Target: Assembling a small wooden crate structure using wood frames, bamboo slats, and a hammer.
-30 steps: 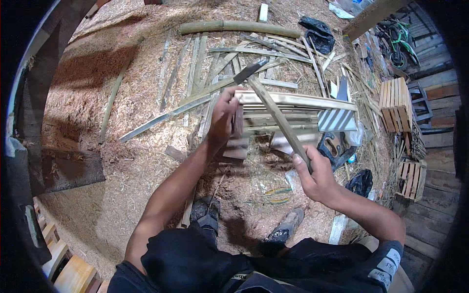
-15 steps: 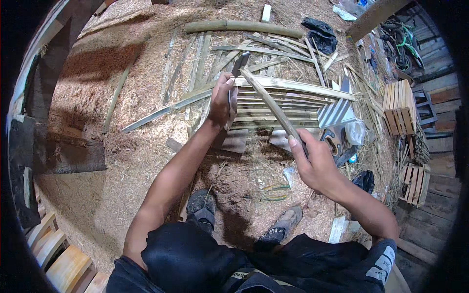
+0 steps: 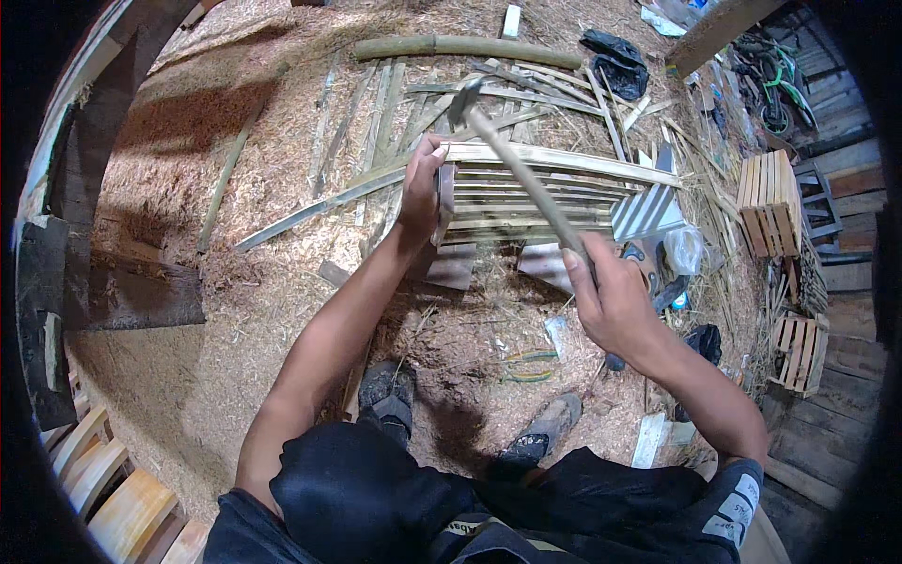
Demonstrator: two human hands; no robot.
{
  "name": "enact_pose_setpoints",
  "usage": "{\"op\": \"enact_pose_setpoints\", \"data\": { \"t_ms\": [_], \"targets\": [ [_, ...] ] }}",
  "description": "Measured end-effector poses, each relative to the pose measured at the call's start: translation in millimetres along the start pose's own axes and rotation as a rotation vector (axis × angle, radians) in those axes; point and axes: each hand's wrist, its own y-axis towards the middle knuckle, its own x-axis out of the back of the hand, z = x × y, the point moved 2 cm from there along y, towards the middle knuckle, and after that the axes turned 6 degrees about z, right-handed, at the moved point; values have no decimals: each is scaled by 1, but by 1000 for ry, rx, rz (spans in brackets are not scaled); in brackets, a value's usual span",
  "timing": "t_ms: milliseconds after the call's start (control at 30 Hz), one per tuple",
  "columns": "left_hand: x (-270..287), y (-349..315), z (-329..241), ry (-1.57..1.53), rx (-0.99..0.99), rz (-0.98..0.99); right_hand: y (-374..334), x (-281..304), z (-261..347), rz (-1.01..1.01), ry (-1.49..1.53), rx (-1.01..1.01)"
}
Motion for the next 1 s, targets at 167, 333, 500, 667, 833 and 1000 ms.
{"op": "enact_pose_setpoints", "data": {
  "t_ms": [167,333,500,667,833,1000],
  "targets": [
    [-3,-3,-5,1,1,29,11,10,6,7,73,-73],
    [-10,8,-25,135,134,6,71,22,10,-100,432,-71],
    [-17,-1,-54,548,268,65,100,1,24,-138,467,33],
    [-28,-12,-36,652,279,-3,62,-10,7,-177,467,-79],
    [-26,-6,-28,774,380,-239,25,-40,-11,-139,609,-117],
    [-53,-28,-22,849,145,-578,-2,-51,-14,-175,535,6]
  ]
}}
